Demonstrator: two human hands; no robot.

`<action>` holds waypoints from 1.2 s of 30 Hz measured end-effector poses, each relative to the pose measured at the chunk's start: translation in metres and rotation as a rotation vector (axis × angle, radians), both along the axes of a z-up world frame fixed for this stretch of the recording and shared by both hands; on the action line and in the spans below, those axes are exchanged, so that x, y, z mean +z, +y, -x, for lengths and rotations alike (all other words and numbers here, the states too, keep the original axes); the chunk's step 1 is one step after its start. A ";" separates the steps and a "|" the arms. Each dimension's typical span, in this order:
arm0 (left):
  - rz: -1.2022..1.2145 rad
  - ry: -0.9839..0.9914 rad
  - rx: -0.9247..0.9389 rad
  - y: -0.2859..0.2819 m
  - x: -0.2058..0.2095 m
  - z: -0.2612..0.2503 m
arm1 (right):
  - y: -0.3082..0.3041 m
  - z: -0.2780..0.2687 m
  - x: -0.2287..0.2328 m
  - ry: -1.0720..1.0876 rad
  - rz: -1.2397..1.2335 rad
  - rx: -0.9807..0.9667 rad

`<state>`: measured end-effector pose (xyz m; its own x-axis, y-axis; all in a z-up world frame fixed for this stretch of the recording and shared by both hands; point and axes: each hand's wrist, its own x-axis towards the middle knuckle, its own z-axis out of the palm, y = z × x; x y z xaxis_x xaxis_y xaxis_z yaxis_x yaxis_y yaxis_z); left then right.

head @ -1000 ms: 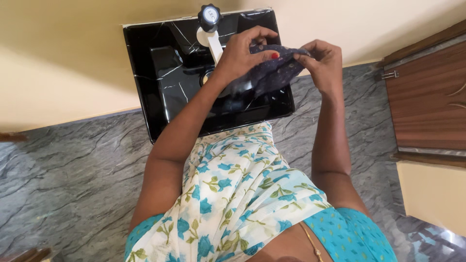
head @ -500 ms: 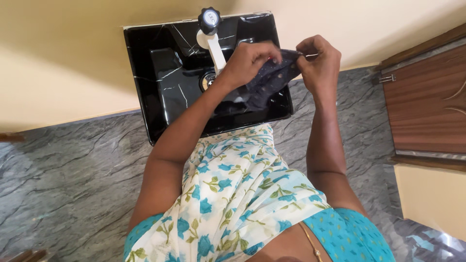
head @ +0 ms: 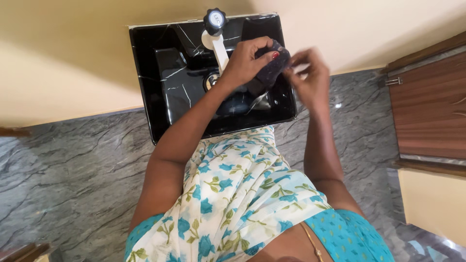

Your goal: The person wipes the interior and rim of a black bathroom sink using a dark cloth. The person repeatedly scrubs the basin, faucet, and drain area, occasionally wringing the cloth.

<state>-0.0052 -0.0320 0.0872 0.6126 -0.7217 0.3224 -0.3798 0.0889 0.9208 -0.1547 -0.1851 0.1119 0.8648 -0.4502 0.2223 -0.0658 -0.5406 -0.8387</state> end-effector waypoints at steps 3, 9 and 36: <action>0.088 0.119 -0.064 0.001 -0.007 -0.003 | -0.038 -0.018 -0.008 -0.206 0.264 0.265; 0.272 -0.122 0.194 -0.002 -0.013 -0.012 | -0.060 -0.042 -0.015 -0.229 -0.005 -0.071; -0.322 0.020 0.074 -0.083 -0.204 0.026 | -0.051 -0.062 -0.151 0.421 0.292 -0.040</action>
